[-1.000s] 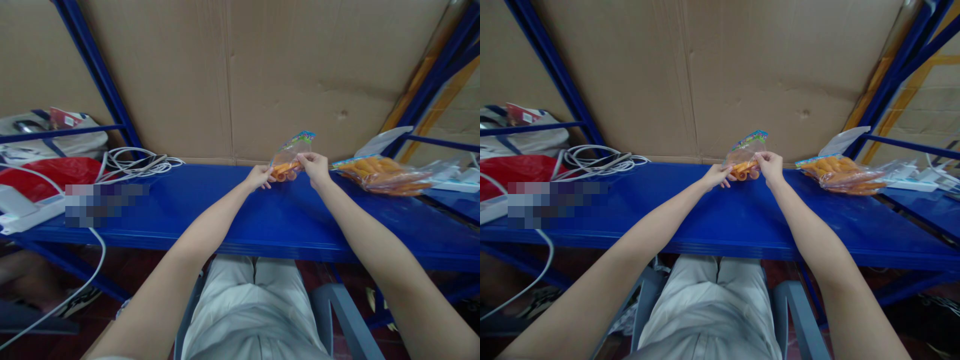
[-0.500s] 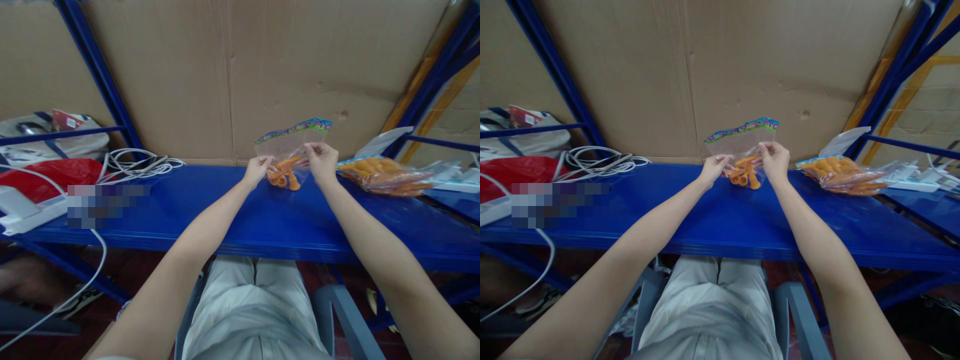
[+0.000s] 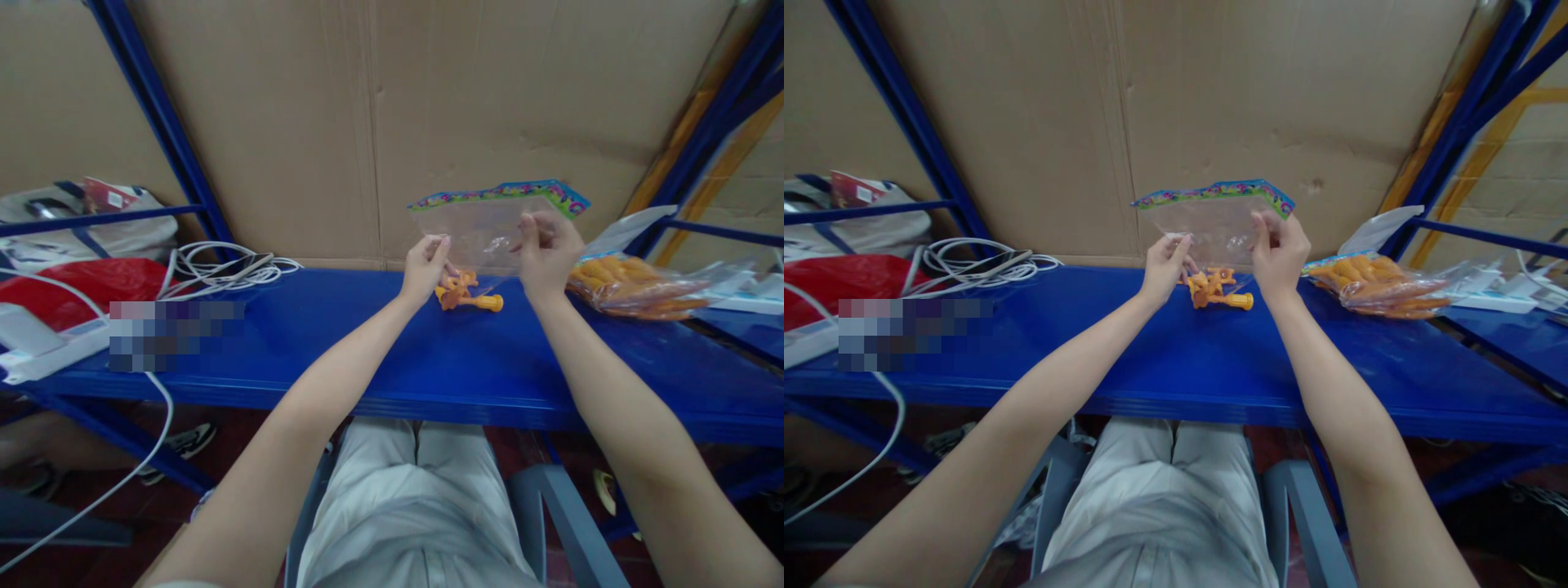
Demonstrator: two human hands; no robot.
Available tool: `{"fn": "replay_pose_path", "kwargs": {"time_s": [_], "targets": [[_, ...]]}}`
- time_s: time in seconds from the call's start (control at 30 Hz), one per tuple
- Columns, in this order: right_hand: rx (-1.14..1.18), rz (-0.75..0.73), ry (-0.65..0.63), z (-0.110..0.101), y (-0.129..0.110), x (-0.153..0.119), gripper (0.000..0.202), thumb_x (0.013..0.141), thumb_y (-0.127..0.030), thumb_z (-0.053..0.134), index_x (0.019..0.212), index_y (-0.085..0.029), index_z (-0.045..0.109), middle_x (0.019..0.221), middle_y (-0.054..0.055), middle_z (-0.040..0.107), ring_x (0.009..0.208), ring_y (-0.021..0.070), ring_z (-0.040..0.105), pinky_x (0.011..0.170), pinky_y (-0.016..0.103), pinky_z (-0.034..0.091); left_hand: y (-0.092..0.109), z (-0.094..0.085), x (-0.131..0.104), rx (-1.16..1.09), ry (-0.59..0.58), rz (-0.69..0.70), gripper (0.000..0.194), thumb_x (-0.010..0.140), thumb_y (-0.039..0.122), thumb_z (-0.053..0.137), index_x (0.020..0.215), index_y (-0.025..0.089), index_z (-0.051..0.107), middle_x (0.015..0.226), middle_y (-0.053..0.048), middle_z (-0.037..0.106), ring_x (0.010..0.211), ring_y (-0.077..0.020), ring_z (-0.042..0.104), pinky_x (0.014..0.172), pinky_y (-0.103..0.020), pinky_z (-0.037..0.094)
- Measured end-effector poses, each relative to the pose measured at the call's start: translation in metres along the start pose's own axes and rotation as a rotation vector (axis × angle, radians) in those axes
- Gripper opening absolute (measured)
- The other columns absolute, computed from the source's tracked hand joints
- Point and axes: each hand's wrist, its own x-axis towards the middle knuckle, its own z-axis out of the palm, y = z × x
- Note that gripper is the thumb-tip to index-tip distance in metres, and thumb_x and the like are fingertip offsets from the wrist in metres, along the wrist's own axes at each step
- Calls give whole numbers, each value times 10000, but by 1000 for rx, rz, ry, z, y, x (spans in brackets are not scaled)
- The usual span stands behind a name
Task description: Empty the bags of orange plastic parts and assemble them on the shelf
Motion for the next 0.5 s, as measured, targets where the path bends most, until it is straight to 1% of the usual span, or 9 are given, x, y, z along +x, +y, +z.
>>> {"fn": "replay_pose_path", "kwargs": {"time_s": [0.07,0.1,0.2,0.23,0.27,0.37,0.43,0.5], "targets": [[-46,-81,13,-3,-7,0,538,973,-695,420,982,-232,695,955,93,718,837,226,736,756,420,620,4,-2,1,-39,5,4,198,1000,351,540,962,199,662,584,27,646,422,-77,563,447,-163,390],[-57,-146,17,-5,-12,0,525,989,-672,402,981,-238,697,946,92,717,884,236,733,810,441,615,6,-4,2,-60,8,-2,225,1000,372,528,961,199,666,630,11,676,455,-85,594,464,-169,410],[-31,-407,23,-11,-25,0,445,996,-611,439,999,-252,702,959,86,722,997,262,713,936,504,575,8,-13,10,-144,18,-61,331,1001,441,479,973,186,689,764,-32,739,584,-128,682,542,-202,489],[-19,-461,4,-12,-28,-1,419,992,-596,456,1016,-260,706,986,84,724,1025,267,706,961,516,562,9,-17,14,-180,20,-89,365,1003,453,461,979,177,699,790,-42,747,635,-146,706,578,-219,516],[-17,-482,-28,-13,-31,-2,402,992,-586,461,1035,-272,709,1019,82,725,1052,270,700,979,521,551,8,-20,18,-219,19,-119,395,1005,460,446,984,165,709,804,-50,750,685,-163,723,615,-236,540],[-39,-458,-134,-14,-35,-6,399,1005,-574,420,1053,-316,721,1097,69,725,1112,274,684,1006,518,532,6,-30,28,-322,4,-207,436,999,485,456,1004,142,725,815,-71,753,782,-205,742,684,-285,582],[-27,-494,-177,-15,-38,-9,385,1004,-568,421,1045,-334,724,1114,52,731,1110,271,685,1020,525,521,6,-35,31,-361,-3,-246,393,982,482,510,1047,160,726,860,-70,764,808,-213,744,698,-300,594],[31,-576,-189,-15,-42,-11,351,1015,-519,420,1060,-343,721,1121,30,738,1089,255,694,1052,534,501,7,-37,32,-393,-3,-251,320,968,441,564,1106,196,716,957,-59,777,838,-206,748,723,-302,600]]}}
